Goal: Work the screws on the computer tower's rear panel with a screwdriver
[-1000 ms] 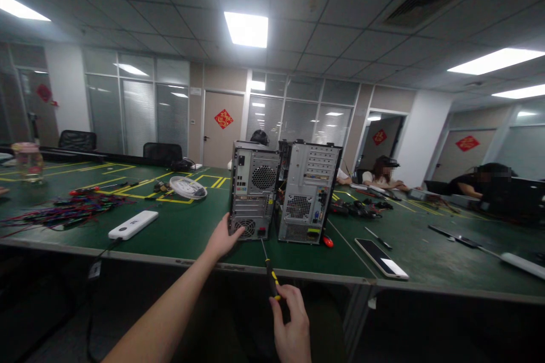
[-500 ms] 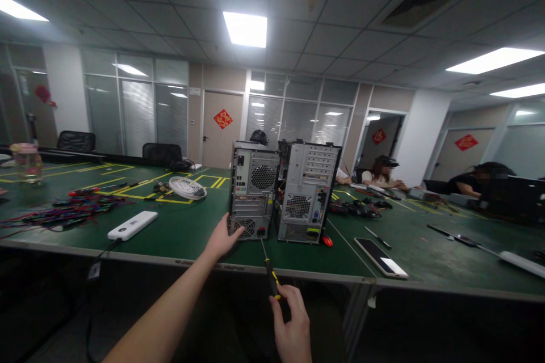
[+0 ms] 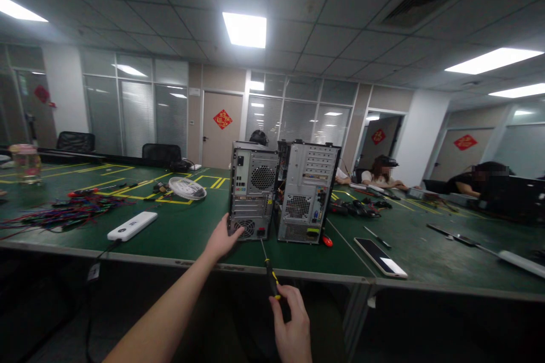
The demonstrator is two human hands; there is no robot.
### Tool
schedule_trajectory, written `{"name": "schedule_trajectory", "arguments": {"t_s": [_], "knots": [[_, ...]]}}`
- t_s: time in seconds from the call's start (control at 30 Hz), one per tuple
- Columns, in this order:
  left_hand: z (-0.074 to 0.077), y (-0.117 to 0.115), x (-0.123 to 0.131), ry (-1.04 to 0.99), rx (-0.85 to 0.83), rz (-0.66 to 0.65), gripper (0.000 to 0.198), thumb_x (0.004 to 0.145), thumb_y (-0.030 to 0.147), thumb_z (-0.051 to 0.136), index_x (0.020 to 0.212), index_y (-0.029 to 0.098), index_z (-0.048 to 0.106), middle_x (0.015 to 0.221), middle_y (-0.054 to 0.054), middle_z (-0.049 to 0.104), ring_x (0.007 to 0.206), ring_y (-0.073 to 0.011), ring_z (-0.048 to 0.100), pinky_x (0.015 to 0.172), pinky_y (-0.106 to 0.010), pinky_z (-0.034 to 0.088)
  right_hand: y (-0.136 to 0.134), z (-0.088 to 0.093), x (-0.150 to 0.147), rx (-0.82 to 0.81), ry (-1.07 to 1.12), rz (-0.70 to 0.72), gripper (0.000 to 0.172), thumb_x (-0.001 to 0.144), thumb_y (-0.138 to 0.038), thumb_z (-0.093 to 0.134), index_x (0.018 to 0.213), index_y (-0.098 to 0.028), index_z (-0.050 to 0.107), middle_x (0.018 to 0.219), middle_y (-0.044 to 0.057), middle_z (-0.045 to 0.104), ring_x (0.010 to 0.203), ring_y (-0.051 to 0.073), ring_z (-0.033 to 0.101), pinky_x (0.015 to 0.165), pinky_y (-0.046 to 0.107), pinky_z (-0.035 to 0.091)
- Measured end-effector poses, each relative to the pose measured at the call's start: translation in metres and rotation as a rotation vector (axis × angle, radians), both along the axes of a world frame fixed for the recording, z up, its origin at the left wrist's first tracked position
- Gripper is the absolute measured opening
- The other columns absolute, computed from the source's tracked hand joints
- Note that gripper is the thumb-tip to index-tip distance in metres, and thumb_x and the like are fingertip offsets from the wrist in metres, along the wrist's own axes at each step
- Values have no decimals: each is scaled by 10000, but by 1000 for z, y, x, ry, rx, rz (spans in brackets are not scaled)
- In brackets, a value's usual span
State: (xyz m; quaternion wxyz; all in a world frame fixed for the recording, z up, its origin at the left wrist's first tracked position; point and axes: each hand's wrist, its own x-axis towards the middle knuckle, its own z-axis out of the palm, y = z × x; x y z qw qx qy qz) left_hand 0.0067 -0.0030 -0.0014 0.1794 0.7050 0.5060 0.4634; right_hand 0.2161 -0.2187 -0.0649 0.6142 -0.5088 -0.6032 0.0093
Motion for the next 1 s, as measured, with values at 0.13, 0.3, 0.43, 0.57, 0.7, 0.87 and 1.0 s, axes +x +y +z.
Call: {"name": "schedule_trajectory", "arguments": {"t_s": [0.13,0.3,0.43,0.57,0.7,0.87,1.0], "knots": [[-1,1,0,-5,1,-2,768,909,550,667,1517,141,435,1467,-197,616,1382,-309,585,1150,-418,436,0,0,0,12,-11,2,279,1043,-453,571,1018,-233,741,1014,81,702,939,229,716,839,318,581],[-1,1,0,-4,1,8,777,904,550,674,1523,147,432,1468,-195,615,1374,-311,591,1149,-421,440,0,2,-1,9,-7,-5,279,1038,-458,580,1007,-230,737,983,80,708,913,233,718,814,318,584],[-3,2,-1,-8,3,2,781,907,572,665,1520,149,432,1469,-200,613,1360,-314,600,1141,-425,445,-1,4,-1,19,-11,-8,296,1042,-466,565,1006,-234,746,1008,87,706,920,236,719,818,323,589],[-4,3,-1,-7,-6,9,791,903,568,668,1526,145,427,1471,-200,612,1349,-314,608,1138,-423,447,-1,5,-1,17,-3,-3,288,1034,-469,582,1002,-230,741,967,84,712,890,235,721,793,316,592],[-2,1,0,-6,-6,12,793,905,557,668,1535,144,419,1481,-202,607,1360,-316,600,1143,-425,439,-1,3,-1,13,3,-7,262,1032,-448,589,1015,-233,737,981,80,713,912,236,722,810,318,590],[1,-1,0,7,-21,8,800,906,565,654,1534,130,417,1508,-207,582,1393,-329,570,1166,-432,420,0,2,-1,3,2,-13,262,1035,-441,581,1019,-237,745,1056,93,707,978,243,718,864,334,586],[0,0,0,6,-10,18,786,905,561,655,1526,136,428,1502,-202,589,1396,-324,570,1172,-432,417,0,1,0,6,15,-15,274,1027,-459,595,1013,-231,746,1012,88,712,944,240,714,837,333,588]]}}
